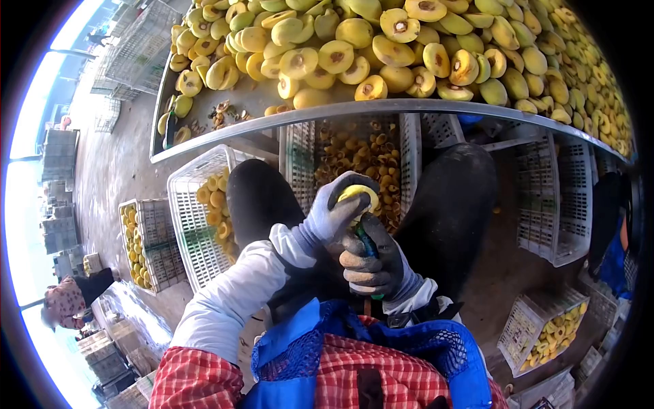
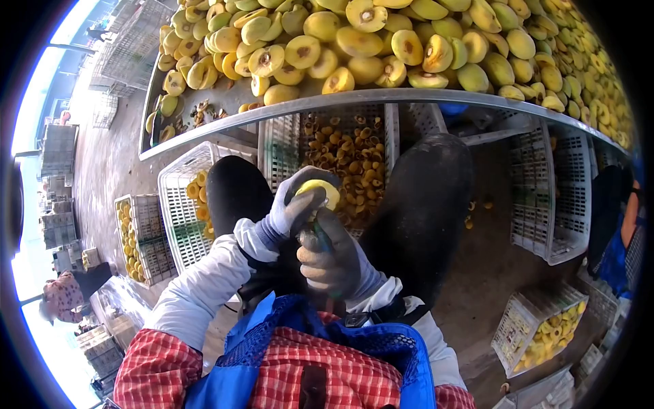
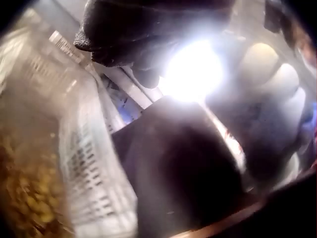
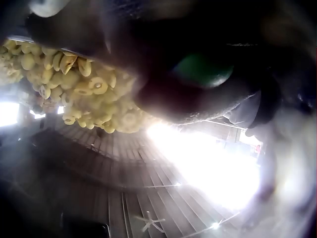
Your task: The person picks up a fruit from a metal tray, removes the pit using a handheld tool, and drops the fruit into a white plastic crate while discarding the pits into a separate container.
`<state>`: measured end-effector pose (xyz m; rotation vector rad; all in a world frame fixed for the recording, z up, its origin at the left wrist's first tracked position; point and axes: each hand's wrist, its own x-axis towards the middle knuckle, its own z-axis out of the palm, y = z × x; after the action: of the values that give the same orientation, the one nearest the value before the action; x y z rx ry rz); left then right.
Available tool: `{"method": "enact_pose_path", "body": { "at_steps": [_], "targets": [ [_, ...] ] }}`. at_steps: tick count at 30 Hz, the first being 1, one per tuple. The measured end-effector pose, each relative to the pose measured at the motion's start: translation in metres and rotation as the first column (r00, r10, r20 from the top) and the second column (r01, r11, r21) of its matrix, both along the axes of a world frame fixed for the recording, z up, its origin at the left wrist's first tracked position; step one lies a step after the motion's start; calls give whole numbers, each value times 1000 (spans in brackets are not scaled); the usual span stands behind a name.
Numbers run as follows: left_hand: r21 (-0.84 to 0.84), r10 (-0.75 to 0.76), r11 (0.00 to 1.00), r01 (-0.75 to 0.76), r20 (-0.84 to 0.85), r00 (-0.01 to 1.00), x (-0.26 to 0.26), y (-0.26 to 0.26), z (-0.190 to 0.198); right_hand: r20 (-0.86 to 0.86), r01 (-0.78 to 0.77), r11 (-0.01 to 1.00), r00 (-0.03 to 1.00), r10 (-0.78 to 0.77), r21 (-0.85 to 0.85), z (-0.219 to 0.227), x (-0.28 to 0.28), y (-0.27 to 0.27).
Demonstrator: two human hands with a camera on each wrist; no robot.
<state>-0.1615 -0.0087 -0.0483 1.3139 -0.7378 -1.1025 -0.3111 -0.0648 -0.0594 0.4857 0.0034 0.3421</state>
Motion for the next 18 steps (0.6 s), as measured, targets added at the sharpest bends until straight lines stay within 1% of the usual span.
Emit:
{"method": "enact_pose_path", "body": {
  "at_steps": [1,3,4,5,7,8,10,11,12,13,14,15,16,18],
  "targets": [
    [-2,42,999,-43,-80,996,-4,0,-2,-38,1,995,999,-5,-102,3,0,-1],
    [2,121,992,-125,-240,963,-12,2,-5,-45,-6,988,999,-1,-153,1,-2,1],
    [0,131,991,-134,-198,971,-15,2,-4,-50,-9,984,999,0,-181,1,-3,1],
    [-21,92,995,-94,-86,992,-13,1,-2,-84,-19,984,996,4,-175,1,-3,1],
    [-45,23,999,-16,138,990,-5,3,4,-157,-46,986,987,20,-160,2,-6,3],
    [-56,-56,996,74,272,961,4,3,6,-68,-22,999,998,19,-48,3,-5,5],
    [-84,-55,992,90,351,935,9,1,5,117,2,986,993,-22,169,6,1,5],
    [-99,-58,989,105,394,917,11,-2,5,118,14,986,992,-34,166,7,2,4],
    [-121,-37,990,67,233,972,6,-3,9,119,26,986,992,-46,164,8,2,5],
    [-126,9,992,-1,60,998,-2,-3,7,116,37,985,992,-57,168,9,1,6],
    [-116,57,991,-71,-116,992,-13,-3,3,115,35,979,992,-59,201,10,1,7],
    [-94,109,986,-141,-291,951,-22,-3,1,125,46,979,990,-72,197,11,0,7],
    [-40,135,987,-156,-318,939,-27,-2,3,135,54,980,987,-81,191,13,0,7],
    [-26,180,976,-214,-450,875,-33,-2,0,126,59,987,989,-78,148,10,-1,6]
  ]
}}
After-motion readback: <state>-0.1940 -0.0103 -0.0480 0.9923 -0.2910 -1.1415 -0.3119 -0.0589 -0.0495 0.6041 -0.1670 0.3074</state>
